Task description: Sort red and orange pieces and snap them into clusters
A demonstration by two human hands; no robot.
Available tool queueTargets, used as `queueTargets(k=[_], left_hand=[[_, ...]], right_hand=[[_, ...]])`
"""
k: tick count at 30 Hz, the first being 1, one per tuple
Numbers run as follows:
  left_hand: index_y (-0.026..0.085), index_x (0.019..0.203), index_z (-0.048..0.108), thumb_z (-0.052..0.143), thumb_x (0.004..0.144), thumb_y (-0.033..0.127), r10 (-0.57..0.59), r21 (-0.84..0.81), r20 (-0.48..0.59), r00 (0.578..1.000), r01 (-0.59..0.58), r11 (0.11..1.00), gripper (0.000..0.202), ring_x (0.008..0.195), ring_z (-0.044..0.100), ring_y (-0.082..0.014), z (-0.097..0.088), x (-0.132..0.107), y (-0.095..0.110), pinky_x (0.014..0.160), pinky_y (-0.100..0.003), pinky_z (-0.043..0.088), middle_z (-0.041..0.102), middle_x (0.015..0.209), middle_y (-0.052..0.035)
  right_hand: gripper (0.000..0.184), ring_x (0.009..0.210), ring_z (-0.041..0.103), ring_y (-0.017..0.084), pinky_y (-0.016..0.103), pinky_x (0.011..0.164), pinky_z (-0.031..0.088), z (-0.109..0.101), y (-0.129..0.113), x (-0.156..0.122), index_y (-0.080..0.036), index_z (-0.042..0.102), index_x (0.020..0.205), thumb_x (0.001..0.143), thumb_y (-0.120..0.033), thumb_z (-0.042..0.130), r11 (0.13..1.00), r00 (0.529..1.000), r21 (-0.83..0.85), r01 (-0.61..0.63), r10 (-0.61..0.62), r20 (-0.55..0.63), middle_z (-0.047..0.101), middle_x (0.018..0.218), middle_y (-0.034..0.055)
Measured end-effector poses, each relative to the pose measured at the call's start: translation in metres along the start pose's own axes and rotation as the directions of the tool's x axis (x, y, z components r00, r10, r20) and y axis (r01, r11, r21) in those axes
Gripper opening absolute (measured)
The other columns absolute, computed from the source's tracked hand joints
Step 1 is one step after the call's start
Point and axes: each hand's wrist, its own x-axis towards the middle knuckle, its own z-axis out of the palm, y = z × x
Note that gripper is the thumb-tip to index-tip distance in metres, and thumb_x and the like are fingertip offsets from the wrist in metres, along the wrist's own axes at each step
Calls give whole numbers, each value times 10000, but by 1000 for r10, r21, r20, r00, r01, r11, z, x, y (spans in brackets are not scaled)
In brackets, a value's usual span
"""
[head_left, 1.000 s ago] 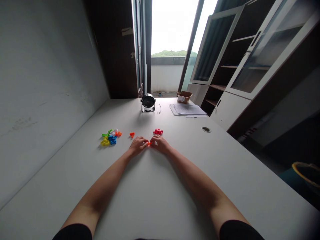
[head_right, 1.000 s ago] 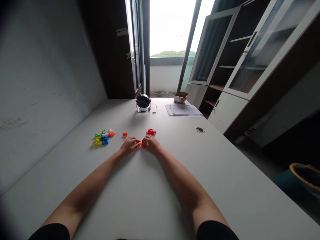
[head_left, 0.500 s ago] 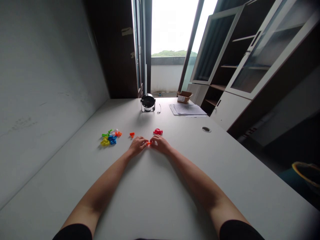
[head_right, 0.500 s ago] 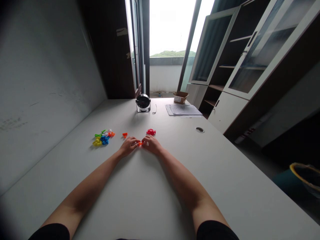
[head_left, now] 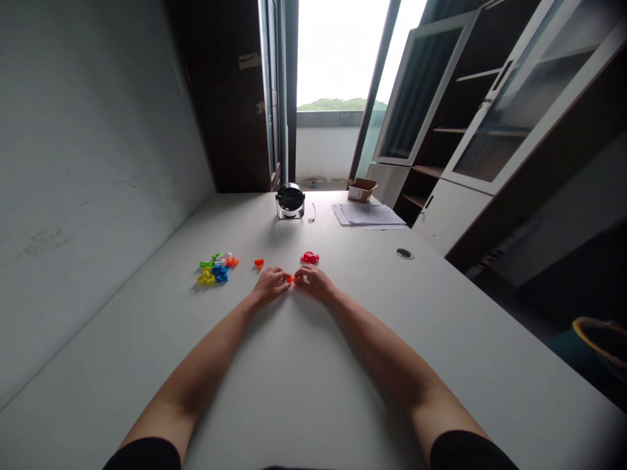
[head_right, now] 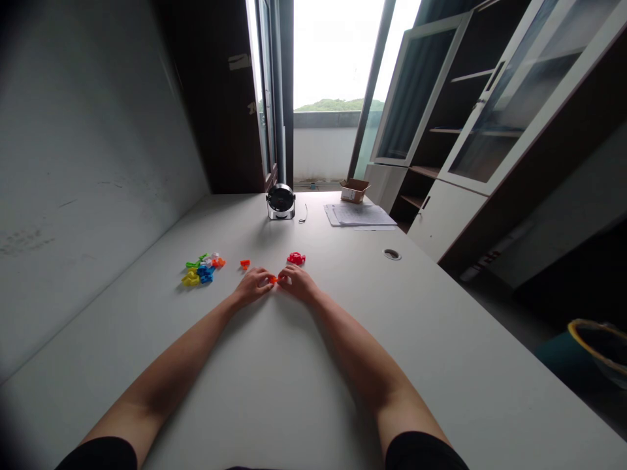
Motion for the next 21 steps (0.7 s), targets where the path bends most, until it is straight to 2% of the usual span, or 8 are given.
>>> queueTargets(k=[10,21], left_hand=[[254,1027,744,600,881,335,-22,6,-3,1000,22,1000,221,1016,579,-228,0,0,1,940,-359,448,670,1032,-63],[251,1046,734,600,882,328,-20,-4,-12,1000,20,1000,225,1012,580,-228,1,0,0,930,-354,446,669,1028,-60]], right_hand=[[48,836,567,174,300,780,453,2,0,0,-201,701,883,872,-241,678,1000,1000,-18,-25,25,-6,637,867,40],[103,842,560,170,296,786,450,5,7,1,-198,693,862,898,-289,660,1000,1000,-19,-19,19,0,633,862,37]])
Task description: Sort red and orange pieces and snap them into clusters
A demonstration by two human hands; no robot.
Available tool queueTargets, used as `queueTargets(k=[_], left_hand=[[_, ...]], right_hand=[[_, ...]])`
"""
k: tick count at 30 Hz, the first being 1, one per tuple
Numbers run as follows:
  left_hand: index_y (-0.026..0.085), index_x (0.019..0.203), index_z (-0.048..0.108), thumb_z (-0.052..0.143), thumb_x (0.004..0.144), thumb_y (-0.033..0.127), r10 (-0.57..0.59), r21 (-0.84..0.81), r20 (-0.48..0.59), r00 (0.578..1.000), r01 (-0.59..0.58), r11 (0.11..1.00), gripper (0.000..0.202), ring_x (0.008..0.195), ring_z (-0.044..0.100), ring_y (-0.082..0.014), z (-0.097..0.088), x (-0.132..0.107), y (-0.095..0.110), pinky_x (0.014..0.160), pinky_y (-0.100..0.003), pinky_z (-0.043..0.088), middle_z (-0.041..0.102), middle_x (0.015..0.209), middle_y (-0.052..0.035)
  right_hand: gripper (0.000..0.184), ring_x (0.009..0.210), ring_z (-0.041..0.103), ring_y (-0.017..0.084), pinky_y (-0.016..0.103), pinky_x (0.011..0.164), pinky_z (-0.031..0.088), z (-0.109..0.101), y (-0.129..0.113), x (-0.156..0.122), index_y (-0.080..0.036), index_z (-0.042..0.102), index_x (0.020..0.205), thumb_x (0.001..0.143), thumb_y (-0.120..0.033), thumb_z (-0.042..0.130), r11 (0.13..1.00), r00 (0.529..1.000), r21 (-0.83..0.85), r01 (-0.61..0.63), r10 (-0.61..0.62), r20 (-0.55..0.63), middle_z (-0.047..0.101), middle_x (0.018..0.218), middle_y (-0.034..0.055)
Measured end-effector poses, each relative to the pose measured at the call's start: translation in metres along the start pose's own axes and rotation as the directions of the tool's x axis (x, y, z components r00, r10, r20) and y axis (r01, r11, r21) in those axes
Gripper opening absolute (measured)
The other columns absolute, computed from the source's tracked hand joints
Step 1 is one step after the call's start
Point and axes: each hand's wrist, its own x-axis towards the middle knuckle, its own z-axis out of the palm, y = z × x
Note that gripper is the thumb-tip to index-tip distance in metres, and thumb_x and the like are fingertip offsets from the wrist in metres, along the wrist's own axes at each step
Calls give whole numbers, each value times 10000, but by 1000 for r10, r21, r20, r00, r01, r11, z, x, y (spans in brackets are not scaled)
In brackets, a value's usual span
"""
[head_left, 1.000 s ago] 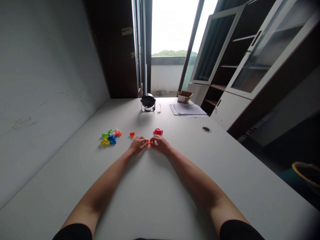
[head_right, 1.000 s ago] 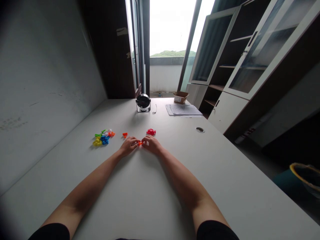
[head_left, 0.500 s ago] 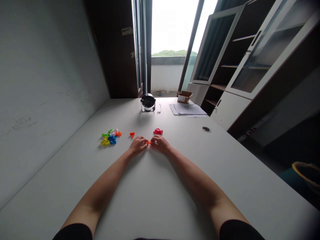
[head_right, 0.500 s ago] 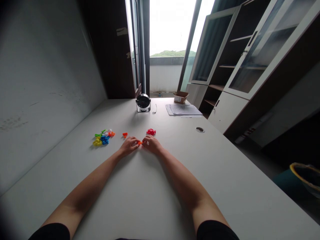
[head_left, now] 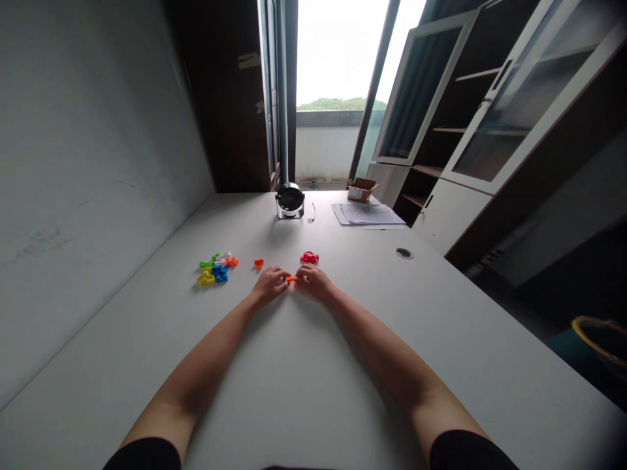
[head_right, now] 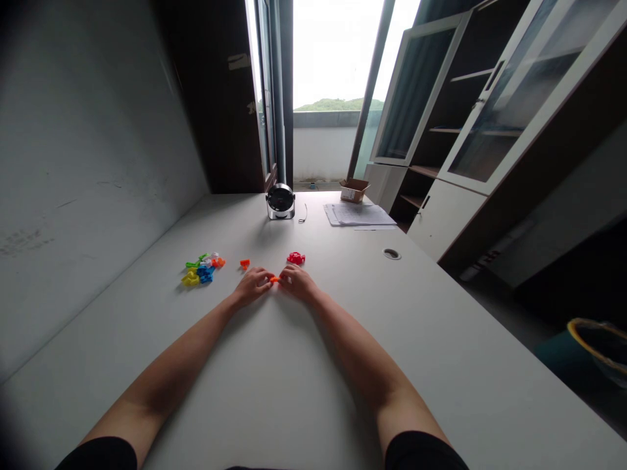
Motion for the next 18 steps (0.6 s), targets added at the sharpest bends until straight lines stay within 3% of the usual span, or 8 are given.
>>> queueTargets(k=[18], left_hand=[[247,1082,709,618,860,277,-21,-3,-19,1000,21,1000,242,1005,589,-232,2,0,-2,912,-358,457,683,1040,-59]], right_hand=[[147,912,576,199,326,826,469,2,5,-1,-215,714,867,896,-354,679,1000,1000,-19,-20,20,12,656,914,59]])
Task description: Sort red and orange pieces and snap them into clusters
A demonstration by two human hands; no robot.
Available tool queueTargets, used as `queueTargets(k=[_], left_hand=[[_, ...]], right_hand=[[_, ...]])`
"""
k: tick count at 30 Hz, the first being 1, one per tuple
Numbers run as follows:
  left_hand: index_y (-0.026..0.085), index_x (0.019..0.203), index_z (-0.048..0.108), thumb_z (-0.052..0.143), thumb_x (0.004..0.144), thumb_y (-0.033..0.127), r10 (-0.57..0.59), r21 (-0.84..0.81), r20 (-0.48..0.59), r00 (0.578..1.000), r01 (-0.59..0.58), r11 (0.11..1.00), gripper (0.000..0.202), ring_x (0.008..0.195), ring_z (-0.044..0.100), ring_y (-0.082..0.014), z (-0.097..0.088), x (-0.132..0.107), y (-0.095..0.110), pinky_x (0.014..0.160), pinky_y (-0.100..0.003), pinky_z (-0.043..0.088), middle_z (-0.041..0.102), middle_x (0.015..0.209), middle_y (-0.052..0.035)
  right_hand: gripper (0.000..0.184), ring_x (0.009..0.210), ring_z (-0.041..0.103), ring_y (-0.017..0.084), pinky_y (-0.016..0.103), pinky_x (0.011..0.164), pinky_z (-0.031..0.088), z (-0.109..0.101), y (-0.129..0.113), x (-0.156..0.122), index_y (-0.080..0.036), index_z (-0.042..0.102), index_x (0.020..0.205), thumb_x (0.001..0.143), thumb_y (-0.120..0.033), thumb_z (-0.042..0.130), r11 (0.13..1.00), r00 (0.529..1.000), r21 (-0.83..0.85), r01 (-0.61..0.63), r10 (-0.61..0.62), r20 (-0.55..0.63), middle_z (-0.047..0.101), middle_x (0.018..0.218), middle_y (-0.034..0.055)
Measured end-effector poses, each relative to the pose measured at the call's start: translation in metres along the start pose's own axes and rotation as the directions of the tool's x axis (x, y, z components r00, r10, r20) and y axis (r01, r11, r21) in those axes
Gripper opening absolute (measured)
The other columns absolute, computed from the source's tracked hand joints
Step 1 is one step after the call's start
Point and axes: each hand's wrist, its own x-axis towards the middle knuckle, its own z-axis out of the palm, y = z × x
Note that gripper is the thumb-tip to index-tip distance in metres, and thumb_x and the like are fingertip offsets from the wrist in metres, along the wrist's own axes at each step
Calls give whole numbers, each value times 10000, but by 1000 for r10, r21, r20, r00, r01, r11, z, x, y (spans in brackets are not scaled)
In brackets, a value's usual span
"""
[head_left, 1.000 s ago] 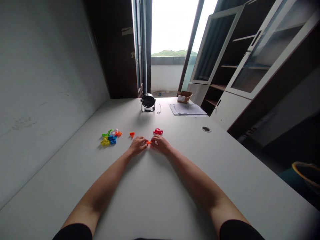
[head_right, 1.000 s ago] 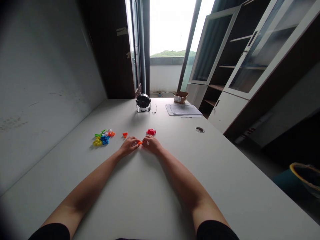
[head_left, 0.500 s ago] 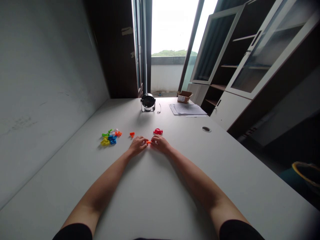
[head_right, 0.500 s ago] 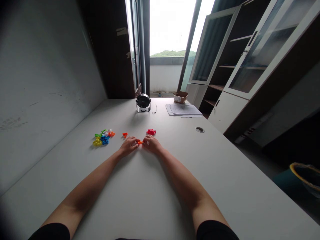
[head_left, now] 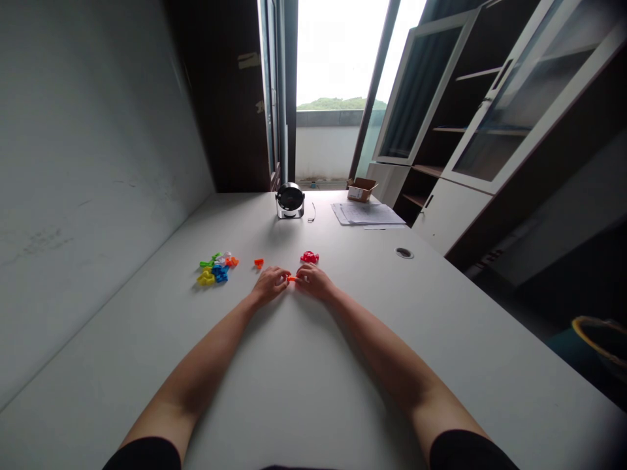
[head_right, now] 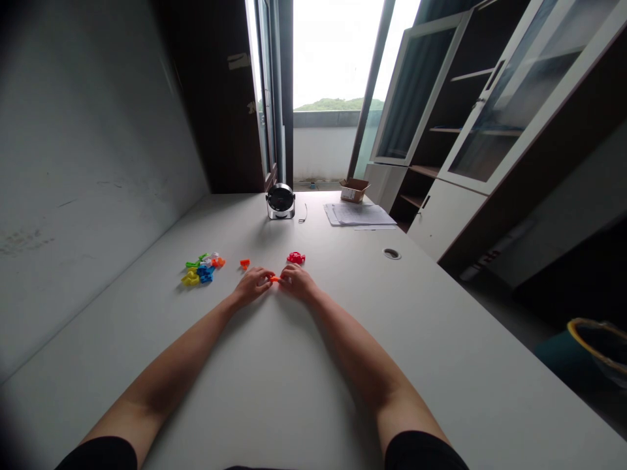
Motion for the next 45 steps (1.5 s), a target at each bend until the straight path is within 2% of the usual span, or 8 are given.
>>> queueTargets(k=[19,45], left_hand=[[250,1033,722,590,880,301,1,-14,10,1000,-1,1000,208,989,589,-229,-2,0,1,892,-352,460,677,1022,-57],[248,1009,734,577,897,320,15,-11,18,1000,-15,1000,206,1005,585,-226,-1,1,-1,918,-348,451,680,1047,-52]], right_hand=[[111,886,562,191,311,790,456,-4,-6,0,-218,698,894,901,-325,672,1000,1000,-2,-1,1,-16,633,884,47],[101,918,566,211,346,817,470,-1,0,-1,-212,707,921,877,-297,678,1000,1000,18,6,-6,-14,637,912,57]])
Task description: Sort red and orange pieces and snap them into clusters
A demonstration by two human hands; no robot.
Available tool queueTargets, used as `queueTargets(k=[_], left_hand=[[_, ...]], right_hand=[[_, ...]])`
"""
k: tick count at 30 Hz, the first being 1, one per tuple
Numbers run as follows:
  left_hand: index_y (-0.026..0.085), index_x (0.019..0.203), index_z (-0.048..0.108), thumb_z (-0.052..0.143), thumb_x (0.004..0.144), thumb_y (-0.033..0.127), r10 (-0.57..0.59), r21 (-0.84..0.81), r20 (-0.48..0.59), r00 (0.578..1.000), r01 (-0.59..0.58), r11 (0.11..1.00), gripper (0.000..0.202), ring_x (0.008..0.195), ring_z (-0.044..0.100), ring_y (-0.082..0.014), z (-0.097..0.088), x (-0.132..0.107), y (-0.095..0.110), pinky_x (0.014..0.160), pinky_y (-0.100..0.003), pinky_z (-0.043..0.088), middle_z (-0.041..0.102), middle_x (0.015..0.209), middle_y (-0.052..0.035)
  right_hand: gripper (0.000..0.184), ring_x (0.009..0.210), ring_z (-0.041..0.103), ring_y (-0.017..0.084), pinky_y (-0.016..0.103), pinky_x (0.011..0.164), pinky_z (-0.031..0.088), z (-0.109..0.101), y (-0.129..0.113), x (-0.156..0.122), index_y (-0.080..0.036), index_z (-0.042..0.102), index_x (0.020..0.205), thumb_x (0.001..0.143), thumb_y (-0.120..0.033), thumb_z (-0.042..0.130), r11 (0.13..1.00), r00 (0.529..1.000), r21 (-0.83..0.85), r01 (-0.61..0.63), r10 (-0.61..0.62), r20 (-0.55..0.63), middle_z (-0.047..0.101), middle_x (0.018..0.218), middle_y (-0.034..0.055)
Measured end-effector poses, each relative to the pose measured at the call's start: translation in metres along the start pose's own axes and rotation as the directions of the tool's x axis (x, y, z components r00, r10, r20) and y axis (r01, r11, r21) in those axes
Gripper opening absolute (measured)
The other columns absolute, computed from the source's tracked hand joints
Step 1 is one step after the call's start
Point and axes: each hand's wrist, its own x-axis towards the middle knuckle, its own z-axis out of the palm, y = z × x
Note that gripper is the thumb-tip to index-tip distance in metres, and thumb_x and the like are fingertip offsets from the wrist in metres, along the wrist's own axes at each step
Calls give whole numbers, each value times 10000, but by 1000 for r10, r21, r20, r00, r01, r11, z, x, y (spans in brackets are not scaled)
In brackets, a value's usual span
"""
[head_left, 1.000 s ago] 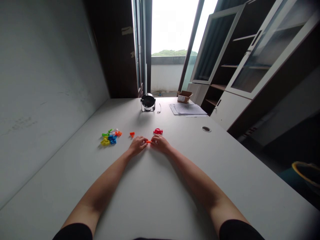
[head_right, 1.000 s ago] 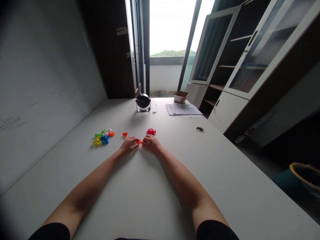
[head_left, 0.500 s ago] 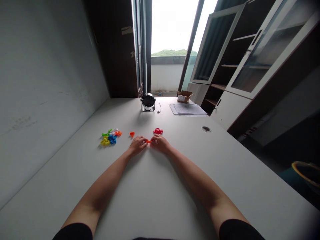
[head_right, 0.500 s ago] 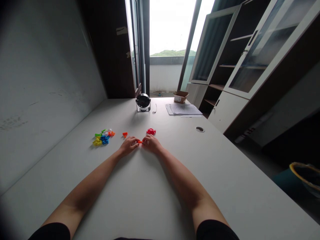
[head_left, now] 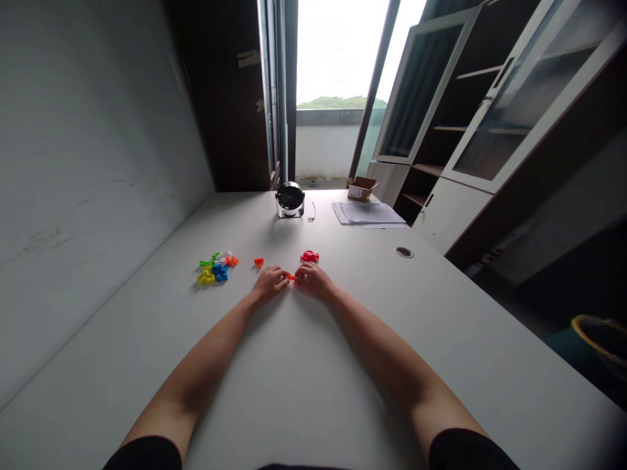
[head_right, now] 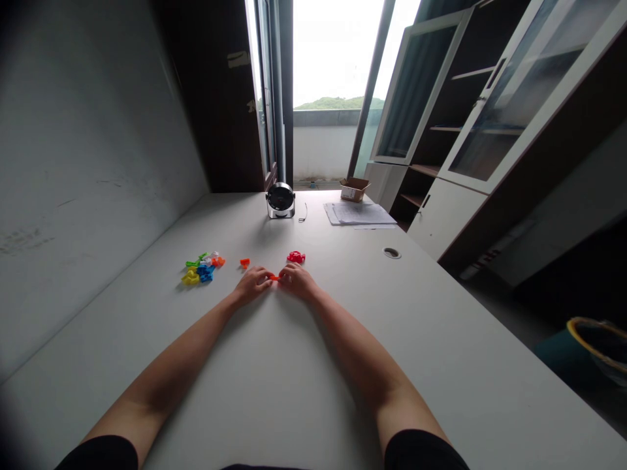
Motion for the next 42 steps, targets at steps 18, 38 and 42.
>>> queueTargets(k=[18,38,42], left_hand=[[237,1002,733,578,895,324,-4,7,6,1000,4,1000,207,1004,587,-226,1,1,-1,924,-352,448,678,1035,-57],[246,1007,734,568,901,337,-10,5,3,1000,10,1000,216,1007,583,-226,0,0,0,925,-354,449,675,1025,-55],[247,1009,736,570,903,340,-16,7,3,1000,16,1000,217,1010,583,-230,-1,0,2,918,-356,453,675,1030,-58]], right_hand=[[91,903,571,202,334,809,473,-1,-3,-1,-211,709,918,866,-278,677,1000,1000,-13,12,-12,-10,641,925,55],[74,880,563,194,333,807,472,-5,-9,0,-205,707,906,858,-257,688,1000,1000,-5,-1,1,-1,636,912,55],[71,884,564,199,343,809,474,-6,-10,1,-208,707,904,855,-258,693,1000,1000,1,-7,7,5,630,906,56]])
